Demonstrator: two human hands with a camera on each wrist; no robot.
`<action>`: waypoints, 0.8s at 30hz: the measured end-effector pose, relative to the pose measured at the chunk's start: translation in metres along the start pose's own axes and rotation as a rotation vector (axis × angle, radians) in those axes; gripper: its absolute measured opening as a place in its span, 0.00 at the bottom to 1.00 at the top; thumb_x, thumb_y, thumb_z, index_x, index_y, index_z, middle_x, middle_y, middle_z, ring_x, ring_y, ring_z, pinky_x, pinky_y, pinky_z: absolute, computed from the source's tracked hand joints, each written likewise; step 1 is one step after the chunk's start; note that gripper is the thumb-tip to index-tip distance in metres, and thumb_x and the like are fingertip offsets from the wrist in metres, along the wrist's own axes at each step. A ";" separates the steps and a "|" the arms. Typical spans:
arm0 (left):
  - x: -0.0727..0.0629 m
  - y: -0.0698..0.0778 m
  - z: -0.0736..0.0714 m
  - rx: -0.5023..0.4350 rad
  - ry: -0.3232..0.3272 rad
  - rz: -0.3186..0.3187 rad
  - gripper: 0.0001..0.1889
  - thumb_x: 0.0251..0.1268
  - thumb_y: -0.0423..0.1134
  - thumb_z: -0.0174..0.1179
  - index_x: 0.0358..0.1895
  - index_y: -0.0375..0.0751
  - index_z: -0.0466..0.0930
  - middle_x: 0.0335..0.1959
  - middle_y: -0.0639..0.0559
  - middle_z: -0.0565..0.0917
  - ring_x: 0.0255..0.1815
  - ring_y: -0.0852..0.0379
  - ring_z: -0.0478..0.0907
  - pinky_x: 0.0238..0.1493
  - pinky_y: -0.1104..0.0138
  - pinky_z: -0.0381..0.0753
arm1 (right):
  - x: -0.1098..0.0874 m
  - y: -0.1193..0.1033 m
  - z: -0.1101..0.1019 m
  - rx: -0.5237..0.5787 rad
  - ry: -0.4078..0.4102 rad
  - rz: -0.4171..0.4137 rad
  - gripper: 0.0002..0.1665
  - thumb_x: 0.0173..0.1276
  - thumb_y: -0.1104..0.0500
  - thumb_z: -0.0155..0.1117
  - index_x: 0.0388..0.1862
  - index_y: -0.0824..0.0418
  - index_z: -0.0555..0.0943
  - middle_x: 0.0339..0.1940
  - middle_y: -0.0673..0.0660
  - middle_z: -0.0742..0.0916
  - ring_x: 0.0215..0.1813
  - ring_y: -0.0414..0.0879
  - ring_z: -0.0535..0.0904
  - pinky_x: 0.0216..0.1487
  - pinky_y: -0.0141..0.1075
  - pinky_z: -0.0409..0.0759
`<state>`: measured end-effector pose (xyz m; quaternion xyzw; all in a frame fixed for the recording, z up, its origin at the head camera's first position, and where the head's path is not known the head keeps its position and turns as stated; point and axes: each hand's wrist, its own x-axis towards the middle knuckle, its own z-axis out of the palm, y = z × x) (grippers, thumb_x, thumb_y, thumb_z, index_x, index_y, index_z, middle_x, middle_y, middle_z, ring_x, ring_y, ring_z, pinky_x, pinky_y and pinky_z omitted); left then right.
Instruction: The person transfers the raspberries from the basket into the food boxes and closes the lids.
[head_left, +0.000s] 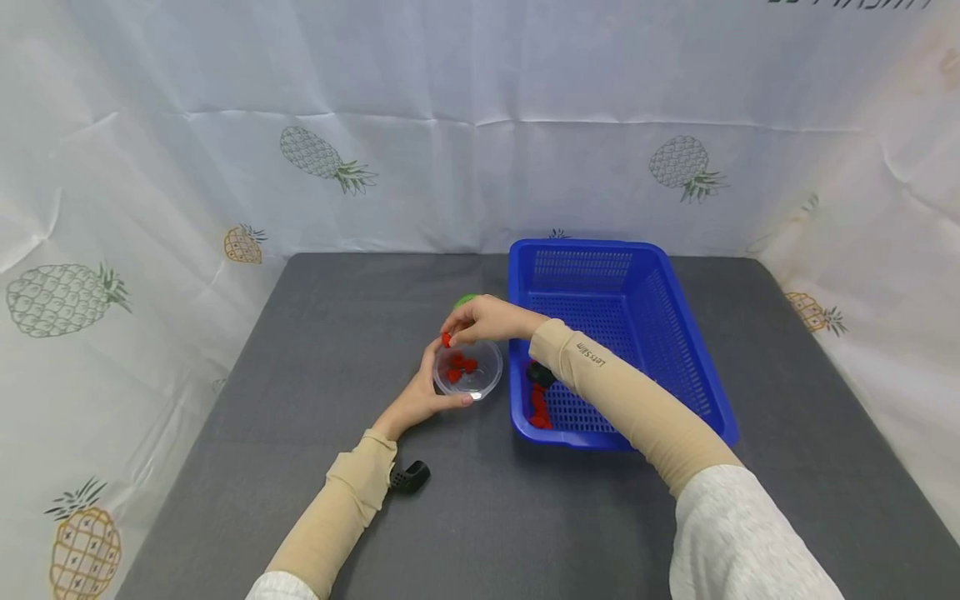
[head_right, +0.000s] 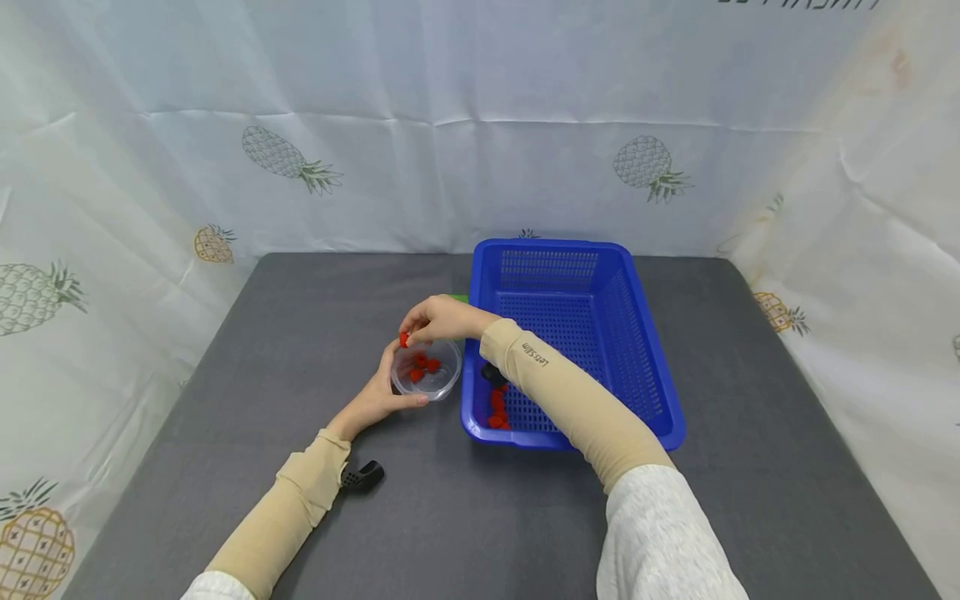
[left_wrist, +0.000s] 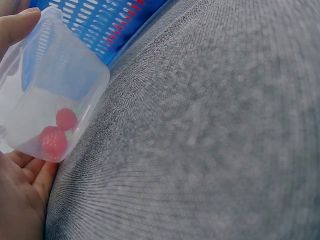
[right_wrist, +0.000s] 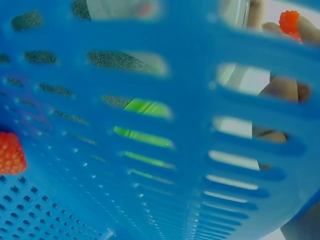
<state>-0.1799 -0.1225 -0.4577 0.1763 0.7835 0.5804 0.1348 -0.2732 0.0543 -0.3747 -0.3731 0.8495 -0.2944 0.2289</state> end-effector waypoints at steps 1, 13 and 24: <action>0.000 0.001 0.000 0.000 -0.002 -0.002 0.54 0.51 0.38 0.68 0.73 0.49 0.35 0.74 0.44 0.51 0.73 0.44 0.52 0.72 0.46 0.50 | 0.000 0.000 0.000 -0.011 -0.005 -0.001 0.15 0.65 0.56 0.62 0.50 0.57 0.82 0.37 0.53 0.87 0.38 0.48 0.83 0.36 0.29 0.78; -0.001 0.005 0.000 0.016 0.005 -0.031 0.53 0.51 0.38 0.68 0.73 0.50 0.36 0.74 0.44 0.50 0.74 0.45 0.51 0.73 0.47 0.48 | 0.002 -0.002 -0.002 -0.054 -0.095 0.017 0.16 0.65 0.61 0.61 0.52 0.61 0.80 0.39 0.55 0.88 0.40 0.46 0.83 0.38 0.29 0.80; -0.002 0.006 0.000 0.003 0.000 0.005 0.53 0.51 0.37 0.68 0.73 0.49 0.36 0.74 0.45 0.51 0.73 0.44 0.53 0.72 0.47 0.51 | 0.002 -0.005 -0.001 -0.103 -0.099 0.028 0.24 0.66 0.58 0.59 0.60 0.62 0.73 0.42 0.55 0.87 0.40 0.43 0.83 0.40 0.31 0.80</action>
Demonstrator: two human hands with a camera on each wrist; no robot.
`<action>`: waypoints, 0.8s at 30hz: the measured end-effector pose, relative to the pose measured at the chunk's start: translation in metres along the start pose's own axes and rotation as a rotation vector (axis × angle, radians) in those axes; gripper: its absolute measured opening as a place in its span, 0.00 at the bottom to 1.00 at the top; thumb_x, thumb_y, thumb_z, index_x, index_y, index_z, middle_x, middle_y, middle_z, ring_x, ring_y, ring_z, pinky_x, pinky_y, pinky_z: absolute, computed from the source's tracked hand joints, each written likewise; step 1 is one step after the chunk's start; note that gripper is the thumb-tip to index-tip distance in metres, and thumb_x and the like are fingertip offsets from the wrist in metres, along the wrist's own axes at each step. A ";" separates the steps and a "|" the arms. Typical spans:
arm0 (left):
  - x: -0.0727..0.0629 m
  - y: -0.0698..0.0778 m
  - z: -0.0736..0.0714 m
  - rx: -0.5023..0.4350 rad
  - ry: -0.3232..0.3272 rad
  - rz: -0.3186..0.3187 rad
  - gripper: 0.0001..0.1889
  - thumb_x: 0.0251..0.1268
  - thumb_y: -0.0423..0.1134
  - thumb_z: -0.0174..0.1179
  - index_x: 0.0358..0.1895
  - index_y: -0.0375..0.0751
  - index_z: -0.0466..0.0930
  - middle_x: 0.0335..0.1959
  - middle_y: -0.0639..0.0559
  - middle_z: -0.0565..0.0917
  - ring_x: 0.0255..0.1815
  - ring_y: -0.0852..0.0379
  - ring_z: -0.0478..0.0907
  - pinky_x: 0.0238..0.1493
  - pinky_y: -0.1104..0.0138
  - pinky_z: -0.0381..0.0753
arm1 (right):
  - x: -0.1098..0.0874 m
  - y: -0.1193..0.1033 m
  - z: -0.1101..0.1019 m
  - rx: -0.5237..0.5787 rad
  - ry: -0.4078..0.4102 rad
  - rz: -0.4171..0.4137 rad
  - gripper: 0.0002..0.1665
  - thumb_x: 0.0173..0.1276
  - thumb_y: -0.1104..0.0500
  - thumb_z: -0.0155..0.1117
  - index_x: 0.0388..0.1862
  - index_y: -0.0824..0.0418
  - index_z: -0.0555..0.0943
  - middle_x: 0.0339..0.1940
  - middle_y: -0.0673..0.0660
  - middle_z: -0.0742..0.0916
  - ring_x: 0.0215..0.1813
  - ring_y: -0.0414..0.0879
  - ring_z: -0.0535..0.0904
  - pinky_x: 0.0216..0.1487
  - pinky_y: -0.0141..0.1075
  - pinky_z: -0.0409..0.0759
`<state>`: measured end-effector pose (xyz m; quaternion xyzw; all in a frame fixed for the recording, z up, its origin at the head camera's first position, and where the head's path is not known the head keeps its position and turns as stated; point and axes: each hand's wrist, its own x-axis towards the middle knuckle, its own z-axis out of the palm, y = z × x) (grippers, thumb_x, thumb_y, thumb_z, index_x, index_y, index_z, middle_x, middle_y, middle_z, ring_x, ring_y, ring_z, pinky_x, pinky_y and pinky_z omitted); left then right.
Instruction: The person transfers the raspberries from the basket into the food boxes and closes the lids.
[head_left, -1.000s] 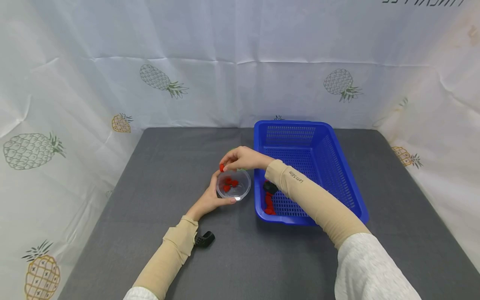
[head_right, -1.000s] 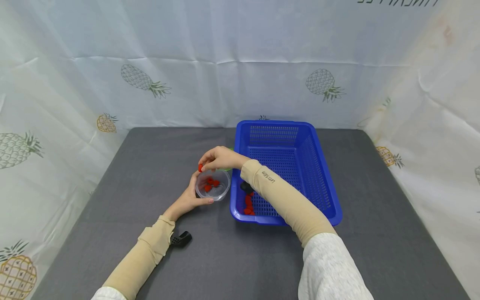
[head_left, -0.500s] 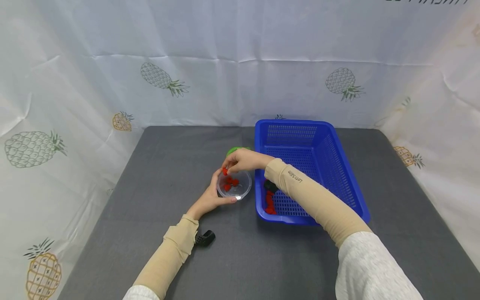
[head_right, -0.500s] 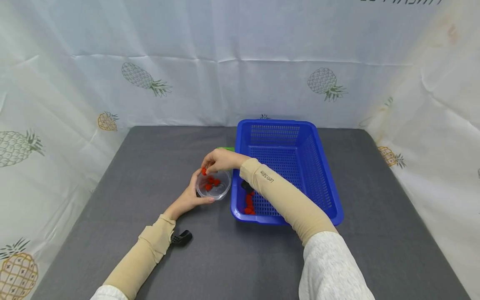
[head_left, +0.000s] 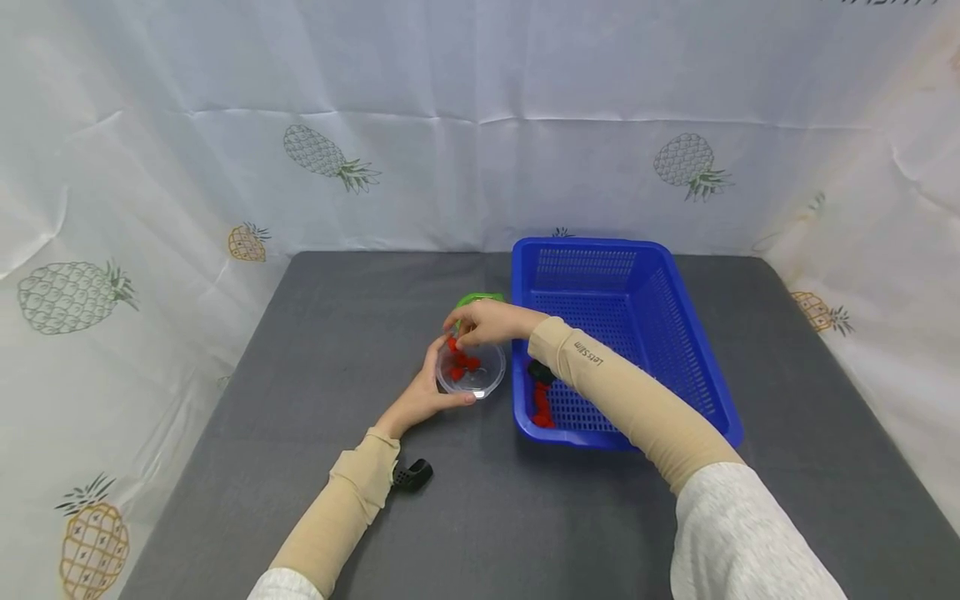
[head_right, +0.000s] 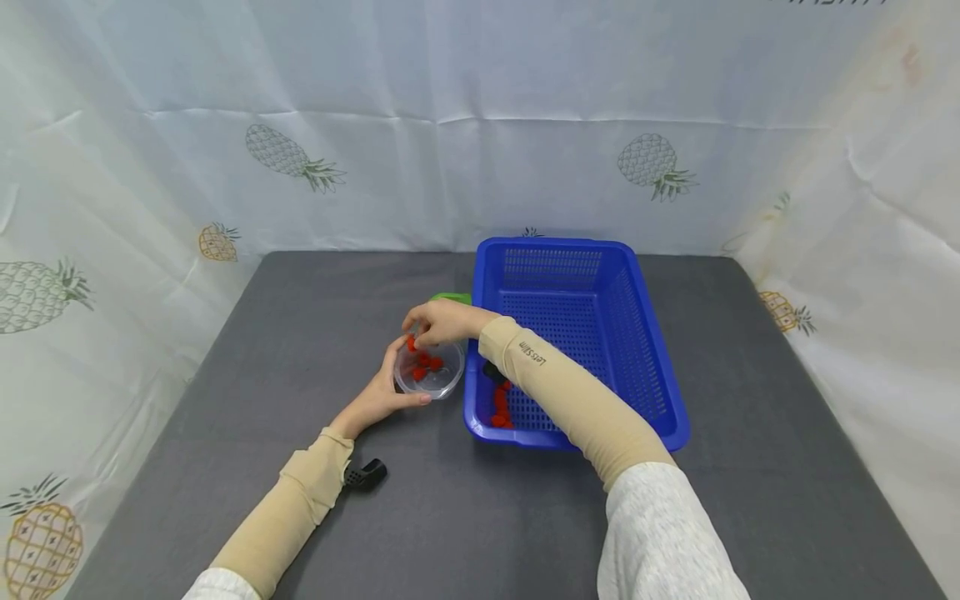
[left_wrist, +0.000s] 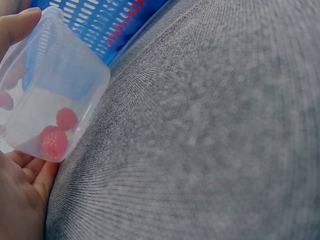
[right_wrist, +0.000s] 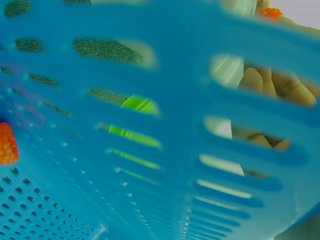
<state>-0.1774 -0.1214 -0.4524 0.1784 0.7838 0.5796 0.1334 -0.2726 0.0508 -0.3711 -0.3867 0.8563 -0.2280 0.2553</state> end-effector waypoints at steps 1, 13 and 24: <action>0.000 0.000 0.000 -0.001 -0.001 0.002 0.53 0.51 0.37 0.68 0.73 0.49 0.37 0.74 0.45 0.51 0.73 0.44 0.53 0.72 0.47 0.51 | 0.000 0.000 0.000 -0.005 0.002 -0.002 0.24 0.66 0.58 0.59 0.61 0.62 0.73 0.42 0.55 0.87 0.41 0.43 0.83 0.40 0.31 0.80; 0.002 -0.005 0.000 -0.019 -0.009 0.039 0.52 0.51 0.36 0.68 0.73 0.51 0.37 0.73 0.43 0.53 0.73 0.43 0.54 0.71 0.45 0.51 | -0.004 0.002 -0.002 0.057 0.049 -0.001 0.18 0.69 0.55 0.56 0.56 0.57 0.77 0.43 0.54 0.86 0.46 0.51 0.83 0.41 0.33 0.80; 0.002 -0.005 -0.002 0.007 -0.004 -0.039 0.53 0.52 0.39 0.68 0.73 0.53 0.35 0.75 0.44 0.47 0.75 0.45 0.48 0.72 0.45 0.48 | -0.007 0.007 -0.005 0.237 0.083 -0.011 0.17 0.68 0.53 0.57 0.54 0.54 0.78 0.43 0.60 0.86 0.44 0.53 0.82 0.44 0.42 0.79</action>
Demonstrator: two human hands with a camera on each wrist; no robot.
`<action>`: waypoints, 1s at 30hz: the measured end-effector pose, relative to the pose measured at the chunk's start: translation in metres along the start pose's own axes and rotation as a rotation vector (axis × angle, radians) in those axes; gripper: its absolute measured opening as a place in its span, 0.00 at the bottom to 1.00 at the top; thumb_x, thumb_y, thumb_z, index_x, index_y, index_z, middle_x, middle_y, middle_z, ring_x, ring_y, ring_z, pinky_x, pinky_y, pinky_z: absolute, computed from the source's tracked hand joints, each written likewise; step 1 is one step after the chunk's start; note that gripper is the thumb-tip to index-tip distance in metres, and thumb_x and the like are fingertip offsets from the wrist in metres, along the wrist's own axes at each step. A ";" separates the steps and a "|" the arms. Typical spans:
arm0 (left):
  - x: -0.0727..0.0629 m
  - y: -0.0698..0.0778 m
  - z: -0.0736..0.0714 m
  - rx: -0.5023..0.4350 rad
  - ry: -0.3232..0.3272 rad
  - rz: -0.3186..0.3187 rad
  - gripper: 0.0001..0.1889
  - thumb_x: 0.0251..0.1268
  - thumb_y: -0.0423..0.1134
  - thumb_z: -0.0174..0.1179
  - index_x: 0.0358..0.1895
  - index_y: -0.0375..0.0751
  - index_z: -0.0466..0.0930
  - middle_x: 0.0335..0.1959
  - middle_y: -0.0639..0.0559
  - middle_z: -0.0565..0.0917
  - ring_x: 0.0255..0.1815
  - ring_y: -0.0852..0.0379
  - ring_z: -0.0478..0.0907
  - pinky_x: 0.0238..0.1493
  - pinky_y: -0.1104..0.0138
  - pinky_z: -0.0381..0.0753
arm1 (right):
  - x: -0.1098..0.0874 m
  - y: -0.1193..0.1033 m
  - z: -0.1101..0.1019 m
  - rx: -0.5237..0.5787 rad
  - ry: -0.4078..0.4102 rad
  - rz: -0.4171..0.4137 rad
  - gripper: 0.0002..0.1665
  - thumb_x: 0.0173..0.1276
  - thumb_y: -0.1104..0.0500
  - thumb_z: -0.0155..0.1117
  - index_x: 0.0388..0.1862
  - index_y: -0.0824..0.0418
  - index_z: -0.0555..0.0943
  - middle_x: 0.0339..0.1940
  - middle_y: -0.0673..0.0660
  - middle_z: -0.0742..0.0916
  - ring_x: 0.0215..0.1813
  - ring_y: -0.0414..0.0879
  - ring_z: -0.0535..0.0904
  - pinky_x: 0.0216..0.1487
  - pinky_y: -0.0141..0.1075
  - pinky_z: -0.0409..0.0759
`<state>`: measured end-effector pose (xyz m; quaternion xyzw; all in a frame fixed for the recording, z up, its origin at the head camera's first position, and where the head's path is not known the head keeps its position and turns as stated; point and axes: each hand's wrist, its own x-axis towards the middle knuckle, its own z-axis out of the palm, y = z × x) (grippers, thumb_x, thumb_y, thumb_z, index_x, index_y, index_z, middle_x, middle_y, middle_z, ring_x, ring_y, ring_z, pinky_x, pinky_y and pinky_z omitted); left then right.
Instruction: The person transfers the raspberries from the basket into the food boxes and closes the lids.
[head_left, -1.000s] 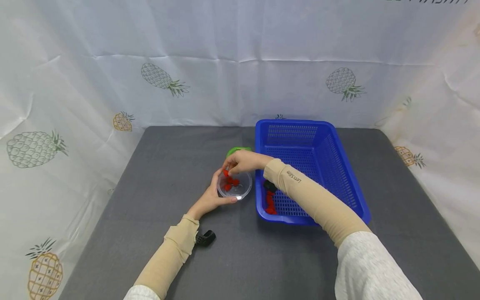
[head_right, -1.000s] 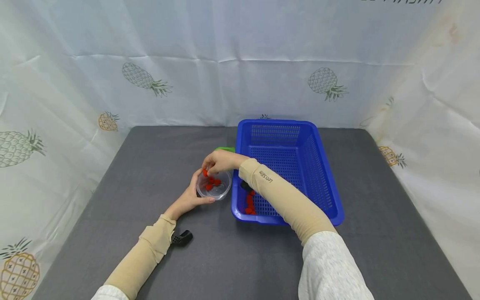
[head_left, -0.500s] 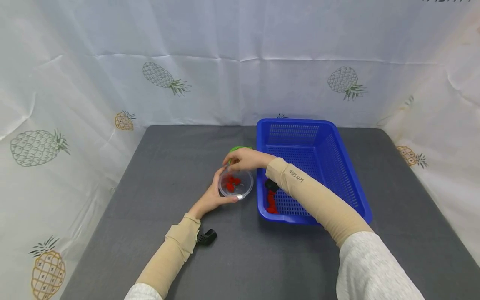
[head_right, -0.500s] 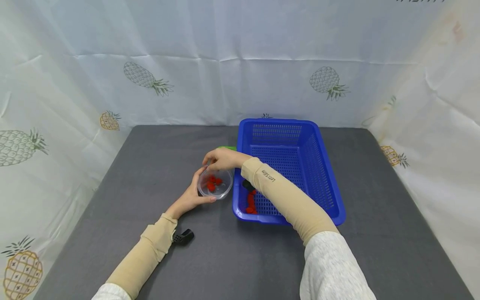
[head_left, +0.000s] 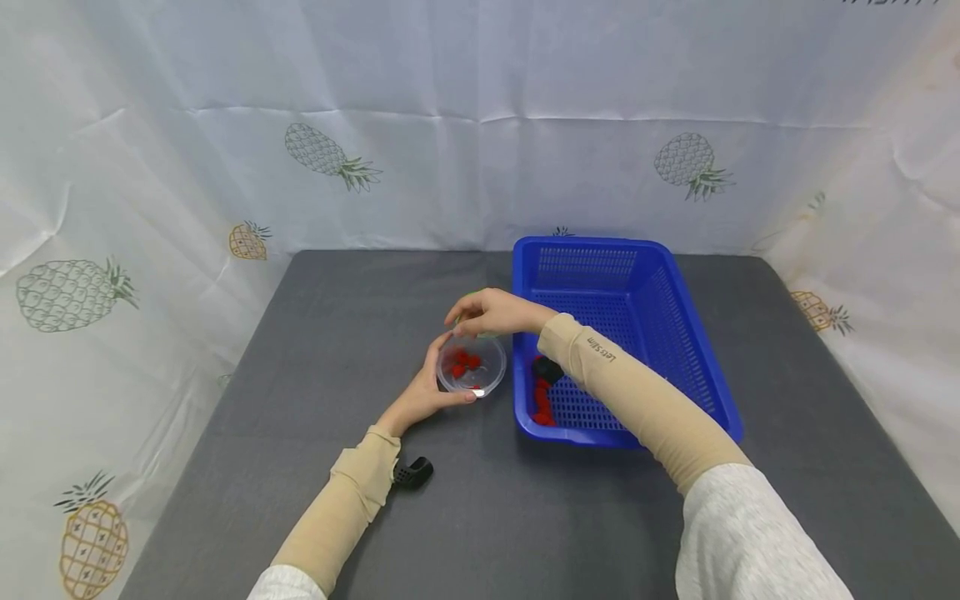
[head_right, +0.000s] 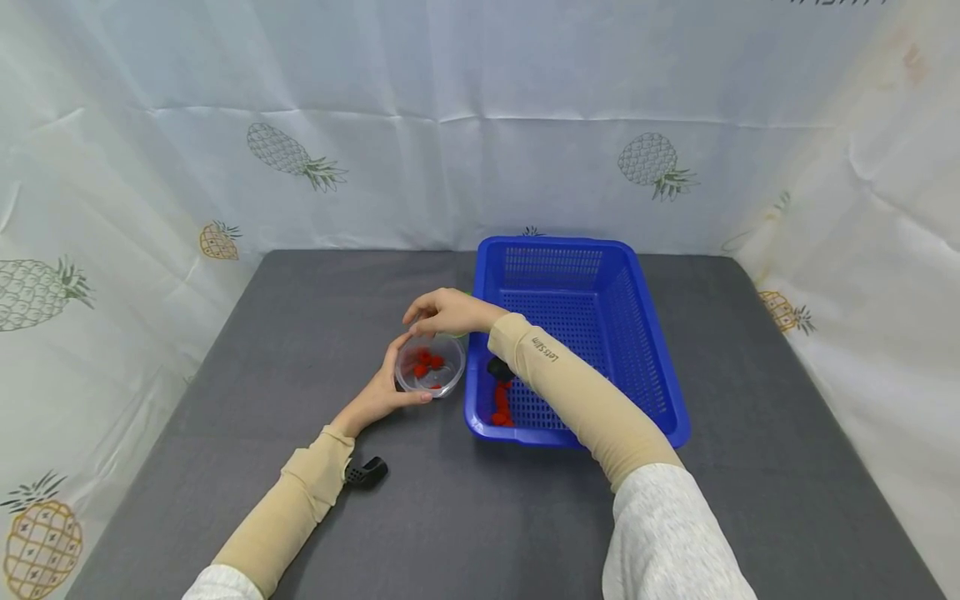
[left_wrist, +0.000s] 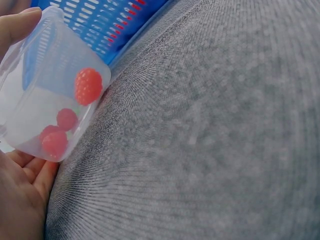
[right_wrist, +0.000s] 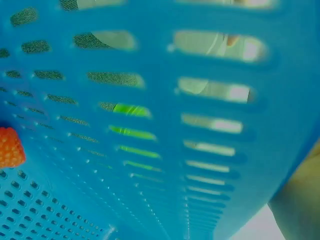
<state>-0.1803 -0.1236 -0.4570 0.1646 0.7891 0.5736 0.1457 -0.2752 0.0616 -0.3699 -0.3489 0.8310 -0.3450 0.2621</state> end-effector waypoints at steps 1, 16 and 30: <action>0.000 0.000 0.000 0.000 0.001 0.002 0.53 0.52 0.39 0.68 0.73 0.53 0.35 0.74 0.44 0.48 0.74 0.45 0.49 0.72 0.45 0.49 | -0.001 0.000 -0.001 0.022 0.000 0.001 0.17 0.68 0.53 0.58 0.54 0.54 0.78 0.43 0.61 0.85 0.44 0.55 0.81 0.45 0.44 0.79; 0.000 0.000 0.001 0.019 0.026 0.032 0.53 0.50 0.37 0.69 0.73 0.48 0.38 0.70 0.41 0.59 0.70 0.43 0.57 0.71 0.46 0.52 | -0.027 -0.002 -0.013 0.278 0.029 -0.017 0.21 0.66 0.53 0.60 0.57 0.57 0.76 0.49 0.64 0.84 0.52 0.62 0.79 0.55 0.57 0.74; -0.001 0.002 0.003 0.029 0.039 0.012 0.53 0.50 0.38 0.69 0.73 0.50 0.39 0.70 0.41 0.60 0.71 0.43 0.57 0.72 0.47 0.51 | -0.056 0.018 -0.028 0.415 0.154 -0.048 0.20 0.65 0.56 0.61 0.56 0.57 0.77 0.44 0.54 0.86 0.46 0.56 0.79 0.50 0.44 0.78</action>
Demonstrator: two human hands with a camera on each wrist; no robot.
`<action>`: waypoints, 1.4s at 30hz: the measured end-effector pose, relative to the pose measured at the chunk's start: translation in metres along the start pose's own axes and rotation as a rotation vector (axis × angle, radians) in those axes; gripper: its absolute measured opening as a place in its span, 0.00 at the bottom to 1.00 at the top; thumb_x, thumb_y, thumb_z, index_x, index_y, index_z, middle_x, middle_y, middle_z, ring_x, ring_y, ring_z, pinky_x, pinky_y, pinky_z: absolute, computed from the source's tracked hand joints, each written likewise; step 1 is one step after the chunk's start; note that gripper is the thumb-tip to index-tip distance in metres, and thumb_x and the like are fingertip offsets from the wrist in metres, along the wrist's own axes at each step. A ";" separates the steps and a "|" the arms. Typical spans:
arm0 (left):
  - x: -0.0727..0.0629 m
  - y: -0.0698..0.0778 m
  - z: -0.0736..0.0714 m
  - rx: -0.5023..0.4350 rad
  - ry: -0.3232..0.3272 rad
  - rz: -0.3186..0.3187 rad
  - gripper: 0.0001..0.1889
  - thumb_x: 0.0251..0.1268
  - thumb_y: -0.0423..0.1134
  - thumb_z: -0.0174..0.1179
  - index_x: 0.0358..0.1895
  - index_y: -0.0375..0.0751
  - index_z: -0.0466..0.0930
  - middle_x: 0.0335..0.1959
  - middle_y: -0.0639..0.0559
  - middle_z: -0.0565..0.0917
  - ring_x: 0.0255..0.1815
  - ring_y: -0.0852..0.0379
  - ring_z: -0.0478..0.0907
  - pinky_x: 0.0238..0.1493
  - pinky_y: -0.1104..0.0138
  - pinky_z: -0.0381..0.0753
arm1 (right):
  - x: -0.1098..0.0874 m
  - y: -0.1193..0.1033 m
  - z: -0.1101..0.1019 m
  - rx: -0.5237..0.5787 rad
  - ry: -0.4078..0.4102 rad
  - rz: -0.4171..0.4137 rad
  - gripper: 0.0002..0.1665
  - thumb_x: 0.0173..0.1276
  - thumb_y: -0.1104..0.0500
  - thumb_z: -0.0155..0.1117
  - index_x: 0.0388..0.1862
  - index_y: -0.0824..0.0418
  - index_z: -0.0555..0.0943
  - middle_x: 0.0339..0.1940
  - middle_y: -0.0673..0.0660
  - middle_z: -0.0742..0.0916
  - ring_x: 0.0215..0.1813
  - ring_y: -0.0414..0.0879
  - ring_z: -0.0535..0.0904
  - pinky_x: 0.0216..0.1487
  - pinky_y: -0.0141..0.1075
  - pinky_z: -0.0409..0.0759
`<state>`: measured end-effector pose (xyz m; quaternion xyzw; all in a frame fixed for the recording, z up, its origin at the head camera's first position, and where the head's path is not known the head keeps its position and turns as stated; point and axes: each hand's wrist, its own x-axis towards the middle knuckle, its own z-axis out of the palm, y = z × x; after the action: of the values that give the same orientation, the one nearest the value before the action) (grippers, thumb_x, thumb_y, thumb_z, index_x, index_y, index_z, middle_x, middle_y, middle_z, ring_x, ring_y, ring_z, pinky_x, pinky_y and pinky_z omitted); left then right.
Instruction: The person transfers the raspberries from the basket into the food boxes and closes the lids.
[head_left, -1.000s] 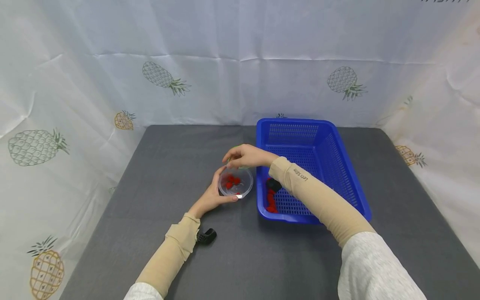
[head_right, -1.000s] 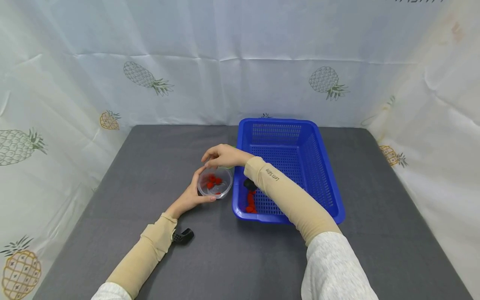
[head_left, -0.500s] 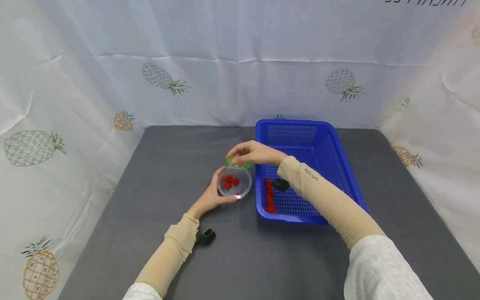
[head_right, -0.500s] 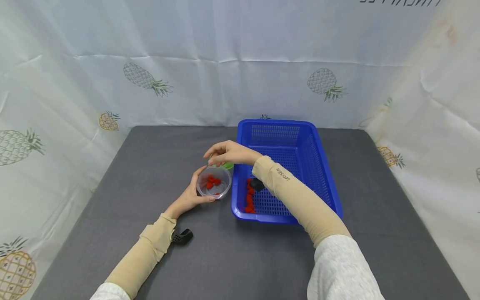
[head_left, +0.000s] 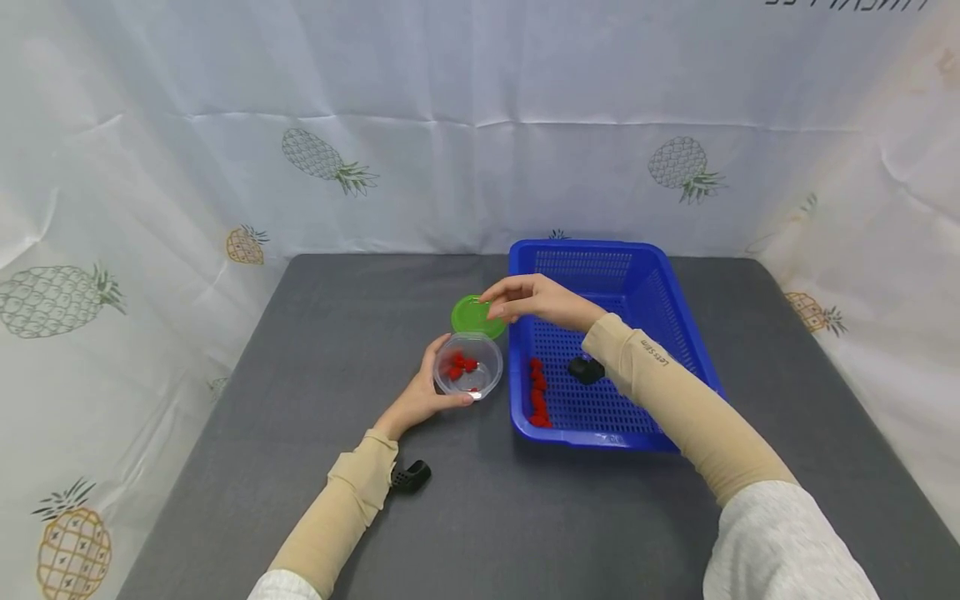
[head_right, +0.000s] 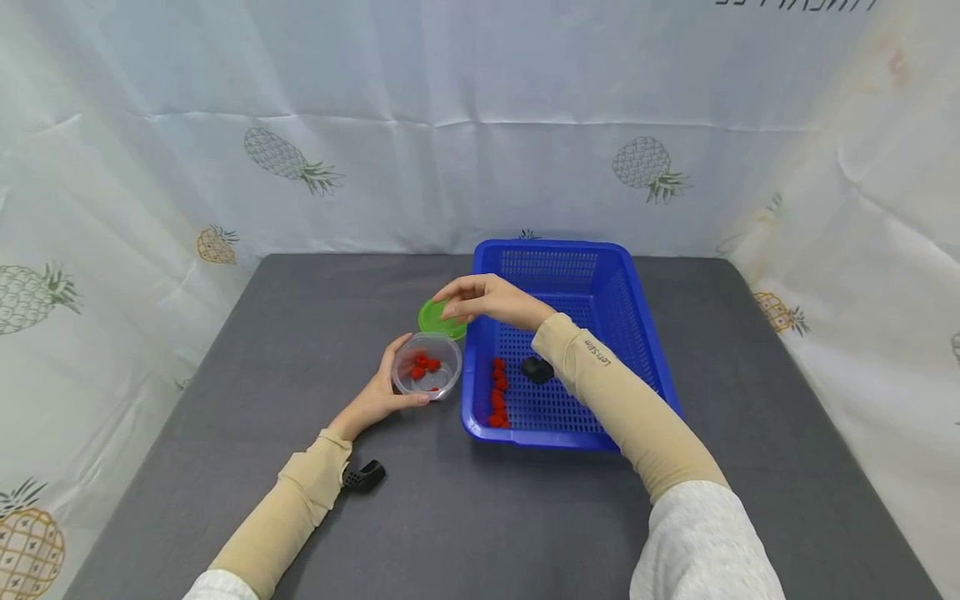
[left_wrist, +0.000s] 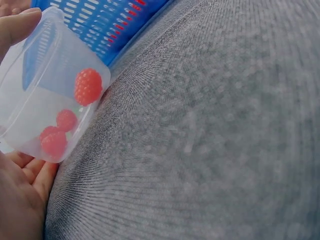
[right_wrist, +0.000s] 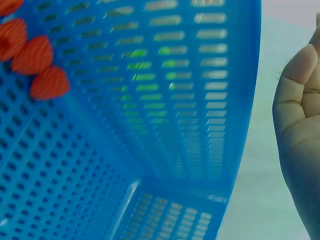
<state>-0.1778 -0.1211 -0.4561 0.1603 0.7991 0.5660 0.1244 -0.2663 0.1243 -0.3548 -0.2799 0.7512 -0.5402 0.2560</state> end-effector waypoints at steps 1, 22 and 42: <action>0.000 0.000 0.000 0.002 0.000 0.001 0.53 0.50 0.38 0.69 0.73 0.49 0.39 0.70 0.41 0.61 0.71 0.43 0.57 0.72 0.47 0.51 | -0.002 0.002 -0.002 0.021 0.009 0.002 0.20 0.65 0.56 0.61 0.55 0.58 0.77 0.43 0.54 0.86 0.45 0.56 0.78 0.50 0.45 0.77; 0.000 -0.006 0.000 -0.047 -0.002 0.092 0.53 0.47 0.31 0.69 0.72 0.41 0.40 0.68 0.35 0.63 0.67 0.40 0.63 0.70 0.47 0.56 | -0.037 0.059 -0.028 -0.007 0.060 0.160 0.26 0.67 0.57 0.59 0.57 0.73 0.70 0.44 0.60 0.85 0.47 0.56 0.80 0.52 0.51 0.75; -0.001 0.001 0.000 -0.001 0.008 0.030 0.52 0.49 0.35 0.69 0.73 0.46 0.41 0.69 0.38 0.62 0.70 0.41 0.59 0.72 0.47 0.52 | -0.031 0.096 -0.028 -0.201 -0.071 0.351 0.22 0.65 0.56 0.60 0.55 0.66 0.74 0.46 0.57 0.84 0.46 0.43 0.80 0.52 0.38 0.78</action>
<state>-0.1768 -0.1216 -0.4552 0.1699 0.7968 0.5688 0.1125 -0.2773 0.1897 -0.4364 -0.1879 0.8291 -0.3992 0.3434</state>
